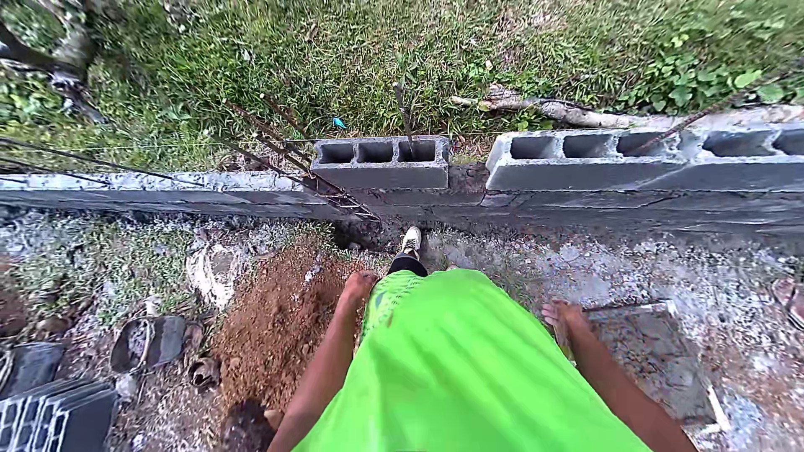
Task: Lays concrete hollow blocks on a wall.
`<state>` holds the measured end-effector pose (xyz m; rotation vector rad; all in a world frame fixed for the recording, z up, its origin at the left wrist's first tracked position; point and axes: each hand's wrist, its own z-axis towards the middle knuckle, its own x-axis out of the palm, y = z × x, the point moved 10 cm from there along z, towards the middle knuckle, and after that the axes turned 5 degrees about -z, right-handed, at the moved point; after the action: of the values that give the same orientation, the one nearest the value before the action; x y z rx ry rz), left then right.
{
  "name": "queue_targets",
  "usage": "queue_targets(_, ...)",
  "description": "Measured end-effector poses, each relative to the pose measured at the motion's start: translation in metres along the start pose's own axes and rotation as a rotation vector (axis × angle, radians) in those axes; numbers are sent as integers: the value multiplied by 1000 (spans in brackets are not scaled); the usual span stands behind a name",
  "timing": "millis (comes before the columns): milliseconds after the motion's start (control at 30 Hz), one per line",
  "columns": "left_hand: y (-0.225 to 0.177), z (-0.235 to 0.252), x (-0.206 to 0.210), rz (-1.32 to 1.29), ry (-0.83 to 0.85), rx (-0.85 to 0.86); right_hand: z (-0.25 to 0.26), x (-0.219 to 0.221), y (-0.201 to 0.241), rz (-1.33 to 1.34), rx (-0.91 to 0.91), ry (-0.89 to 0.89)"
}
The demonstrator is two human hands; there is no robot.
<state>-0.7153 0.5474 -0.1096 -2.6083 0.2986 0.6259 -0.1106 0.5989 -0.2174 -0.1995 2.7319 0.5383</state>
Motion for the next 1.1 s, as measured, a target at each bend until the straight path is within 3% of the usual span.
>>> queue_targets(133,-2,5,-7,-59,-10,-31,-10,-12,-27,83,52,-57)
queue_targets(267,-19,5,-22,-145,-44,-3,-3,14,-6,74,-15,4)
queue_targets(367,-36,1,-37,-286,-88,14,-5,50,54,-72,-142,79)
queue_targets(500,-60,-2,-69,-527,-170,-10,-46,112,185,-354,-431,178)
queue_targets(700,-130,27,-155,-208,-378,272,-120,181,350,-286,-790,207)
queue_targets(833,-160,28,-192,-219,-469,303,-147,212,391,-335,-846,214)
queue_targets(1100,-233,34,-221,127,-484,439,-160,250,436,-585,-837,55)
